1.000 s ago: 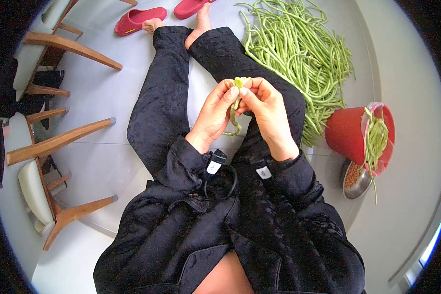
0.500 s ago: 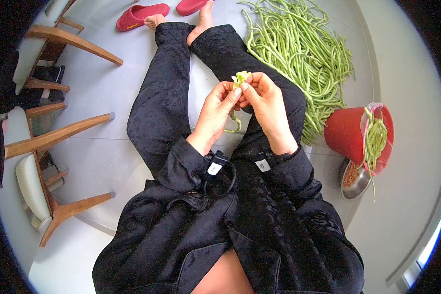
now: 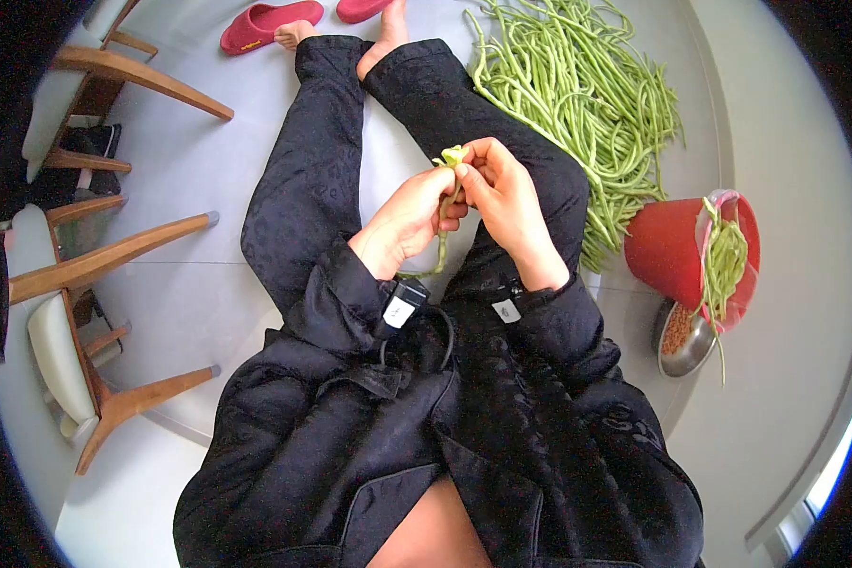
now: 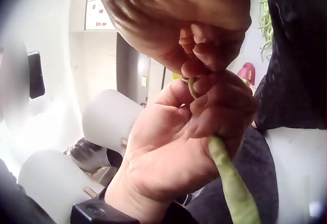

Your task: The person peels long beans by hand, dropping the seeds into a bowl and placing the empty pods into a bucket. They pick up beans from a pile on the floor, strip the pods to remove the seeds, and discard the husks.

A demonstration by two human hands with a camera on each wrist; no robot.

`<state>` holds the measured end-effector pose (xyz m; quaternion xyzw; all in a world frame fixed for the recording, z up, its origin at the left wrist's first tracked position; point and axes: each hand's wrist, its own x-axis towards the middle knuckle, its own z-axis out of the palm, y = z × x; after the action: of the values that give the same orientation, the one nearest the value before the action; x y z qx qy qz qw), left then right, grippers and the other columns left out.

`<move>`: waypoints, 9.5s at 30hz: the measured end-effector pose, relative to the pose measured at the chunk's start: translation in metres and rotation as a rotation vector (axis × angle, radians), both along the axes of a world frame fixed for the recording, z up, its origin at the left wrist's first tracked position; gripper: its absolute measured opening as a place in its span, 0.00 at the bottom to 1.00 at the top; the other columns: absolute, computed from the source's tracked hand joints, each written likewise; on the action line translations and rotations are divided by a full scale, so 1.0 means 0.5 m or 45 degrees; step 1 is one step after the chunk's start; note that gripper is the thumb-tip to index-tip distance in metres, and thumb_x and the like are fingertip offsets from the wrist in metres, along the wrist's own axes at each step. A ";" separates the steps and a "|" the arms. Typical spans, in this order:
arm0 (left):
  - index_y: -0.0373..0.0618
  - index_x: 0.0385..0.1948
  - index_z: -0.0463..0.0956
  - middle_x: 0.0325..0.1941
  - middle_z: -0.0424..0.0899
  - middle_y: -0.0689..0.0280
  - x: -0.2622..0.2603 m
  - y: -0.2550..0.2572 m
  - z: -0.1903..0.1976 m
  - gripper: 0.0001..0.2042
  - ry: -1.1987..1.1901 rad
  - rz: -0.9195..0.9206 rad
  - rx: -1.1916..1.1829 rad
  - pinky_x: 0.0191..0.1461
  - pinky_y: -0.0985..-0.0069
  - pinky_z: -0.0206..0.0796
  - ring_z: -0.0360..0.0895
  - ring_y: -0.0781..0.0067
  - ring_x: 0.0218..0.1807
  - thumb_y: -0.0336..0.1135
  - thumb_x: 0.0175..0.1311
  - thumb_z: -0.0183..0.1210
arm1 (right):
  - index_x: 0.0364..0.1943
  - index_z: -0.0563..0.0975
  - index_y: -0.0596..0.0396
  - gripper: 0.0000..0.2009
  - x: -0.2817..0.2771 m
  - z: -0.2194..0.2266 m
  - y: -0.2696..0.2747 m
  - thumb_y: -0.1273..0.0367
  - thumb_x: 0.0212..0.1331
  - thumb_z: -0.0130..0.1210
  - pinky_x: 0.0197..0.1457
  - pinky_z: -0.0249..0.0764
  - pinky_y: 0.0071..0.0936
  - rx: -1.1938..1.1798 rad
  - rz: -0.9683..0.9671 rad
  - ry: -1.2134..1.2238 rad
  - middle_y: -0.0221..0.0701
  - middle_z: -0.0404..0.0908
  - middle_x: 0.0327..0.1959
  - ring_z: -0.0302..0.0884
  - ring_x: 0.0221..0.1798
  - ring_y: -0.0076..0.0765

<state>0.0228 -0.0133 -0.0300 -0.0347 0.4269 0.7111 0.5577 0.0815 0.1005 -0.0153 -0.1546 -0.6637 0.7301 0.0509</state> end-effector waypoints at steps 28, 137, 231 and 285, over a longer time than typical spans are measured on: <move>0.43 0.38 0.71 0.32 0.75 0.70 -0.001 -0.011 -0.035 0.07 -0.014 0.417 0.344 0.39 0.82 0.63 0.69 0.81 0.32 0.33 0.62 0.51 | 0.33 0.70 0.54 0.08 -0.002 0.004 0.012 0.65 0.57 0.53 0.20 0.57 0.08 0.052 0.005 -0.169 0.20 0.71 0.22 0.63 0.21 0.11; 0.44 0.35 0.70 0.30 0.72 0.72 0.029 0.027 -0.035 0.08 0.066 0.476 0.344 0.37 0.83 0.60 0.66 0.83 0.32 0.37 0.65 0.47 | 0.40 0.68 0.59 0.11 0.010 0.004 0.004 0.71 0.55 0.54 0.31 0.67 0.15 0.046 -0.088 -0.055 0.27 0.72 0.30 0.70 0.30 0.18; 0.45 0.35 0.70 0.31 0.72 0.72 0.004 -0.007 -0.035 0.08 0.076 0.279 0.467 0.32 0.88 0.60 0.67 0.86 0.30 0.37 0.60 0.53 | 0.37 0.71 0.58 0.08 -0.029 0.017 0.012 0.68 0.59 0.49 0.28 0.65 0.12 -0.067 -0.096 0.041 0.22 0.71 0.24 0.66 0.23 0.13; 0.44 0.36 0.68 0.31 0.72 0.73 -0.008 -0.009 -0.048 0.08 0.262 0.423 0.138 0.35 0.87 0.60 0.69 0.84 0.33 0.28 0.56 0.56 | 0.36 0.73 0.57 0.10 -0.014 -0.014 0.031 0.65 0.55 0.55 0.28 0.62 0.13 -0.078 -0.016 -0.091 0.23 0.73 0.25 0.66 0.26 0.14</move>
<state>0.0188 -0.0179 -0.0540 -0.0016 0.4309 0.8151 0.3872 0.0744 0.1162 -0.0222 -0.1863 -0.6416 0.7436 0.0271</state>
